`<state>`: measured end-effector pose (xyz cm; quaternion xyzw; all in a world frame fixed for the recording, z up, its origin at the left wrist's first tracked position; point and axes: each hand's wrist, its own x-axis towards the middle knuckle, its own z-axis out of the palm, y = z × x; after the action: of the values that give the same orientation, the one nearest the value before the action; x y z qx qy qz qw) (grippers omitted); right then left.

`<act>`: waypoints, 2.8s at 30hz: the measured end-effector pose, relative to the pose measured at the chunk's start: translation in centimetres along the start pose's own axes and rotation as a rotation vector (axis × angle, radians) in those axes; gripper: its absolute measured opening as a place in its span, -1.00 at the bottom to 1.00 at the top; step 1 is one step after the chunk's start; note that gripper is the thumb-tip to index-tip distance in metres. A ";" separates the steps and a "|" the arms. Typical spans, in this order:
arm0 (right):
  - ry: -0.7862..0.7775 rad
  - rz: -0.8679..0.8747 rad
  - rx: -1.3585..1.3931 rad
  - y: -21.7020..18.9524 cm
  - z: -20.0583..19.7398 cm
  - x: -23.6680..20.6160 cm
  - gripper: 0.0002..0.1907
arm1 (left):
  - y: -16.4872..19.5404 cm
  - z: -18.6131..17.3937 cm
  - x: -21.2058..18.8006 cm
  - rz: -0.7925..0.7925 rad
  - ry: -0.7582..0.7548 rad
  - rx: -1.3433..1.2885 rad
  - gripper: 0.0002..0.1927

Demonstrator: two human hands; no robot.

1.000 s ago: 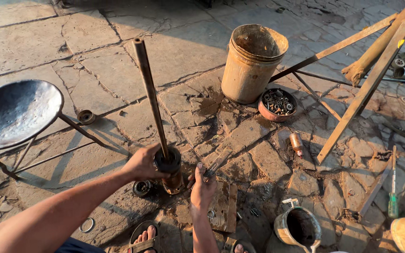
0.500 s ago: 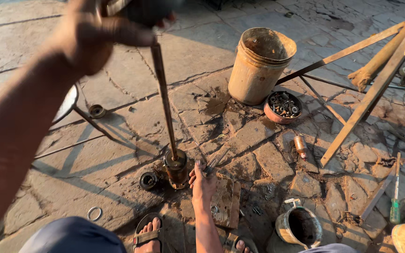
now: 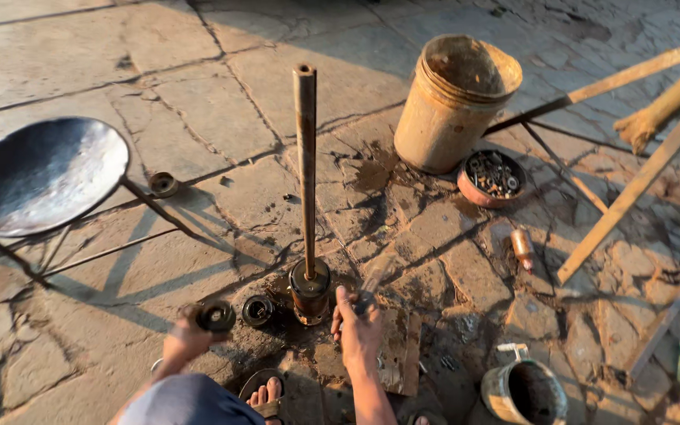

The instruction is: The person works on a rusty cylindrical hand-pump assembly on the ground: they hammer it with a mallet, file and scrape its parts, then fit a long metal pipe into the pump head fitting and tap it into place, handling small rings and fittings from a tray.

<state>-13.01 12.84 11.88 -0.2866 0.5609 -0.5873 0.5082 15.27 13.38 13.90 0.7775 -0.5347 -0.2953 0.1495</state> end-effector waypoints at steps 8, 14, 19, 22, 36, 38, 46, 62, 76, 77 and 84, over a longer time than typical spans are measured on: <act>-0.073 -0.002 0.035 1.4 2.0 -0.7 -0.68 | 3.3 1.2 1.8 0.241 0.172 -0.155 -0.18; 0.023 -0.247 -0.193 3.3 0.3 1.5 -0.71 | 11.5 -0.5 0.3 1.016 0.070 -0.255 -0.21; -0.004 -0.063 -0.317 2.8 -0.9 1.4 -0.57 | 13.7 1.3 0.2 0.889 0.068 -0.106 -0.45; -0.040 -0.084 -0.382 2.1 -1.1 0.9 -0.54 | 13.1 2.2 1.4 0.923 0.097 -0.066 -0.46; -0.222 0.068 -0.149 0.9 -2.0 -0.1 -0.58 | 15.6 -1.4 1.0 1.032 0.133 -0.039 -0.52; -0.189 0.071 -0.104 0.7 -1.9 0.0 -0.60 | 17.3 -4.2 -0.5 1.028 0.169 -0.085 -0.52; -0.042 0.152 -0.070 2.4 -0.8 0.8 -0.45 | 23.9 -19.7 -5.3 1.053 0.125 0.071 -0.39; -0.041 0.063 0.041 3.4 1.5 3.4 -0.42 | 27.5 -24.3 -9.6 0.948 0.151 0.122 -0.38; -0.107 0.078 0.150 3.3 1.0 3.0 -0.63 | 5.7 -19.0 -0.3 0.549 0.187 -0.065 -0.30; -0.108 0.088 0.120 3.3 1.0 3.1 -0.62 | 4.4 -15.7 0.1 0.485 0.125 -0.009 -0.29; -0.073 0.126 0.118 3.0 1.3 3.1 -0.58 | 2.2 -2.0 2.2 0.130 0.075 0.193 -0.05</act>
<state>-12.00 9.99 8.53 -0.2417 0.5233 -0.5754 0.5802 15.39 10.31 15.99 0.7625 -0.6039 -0.2029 0.1124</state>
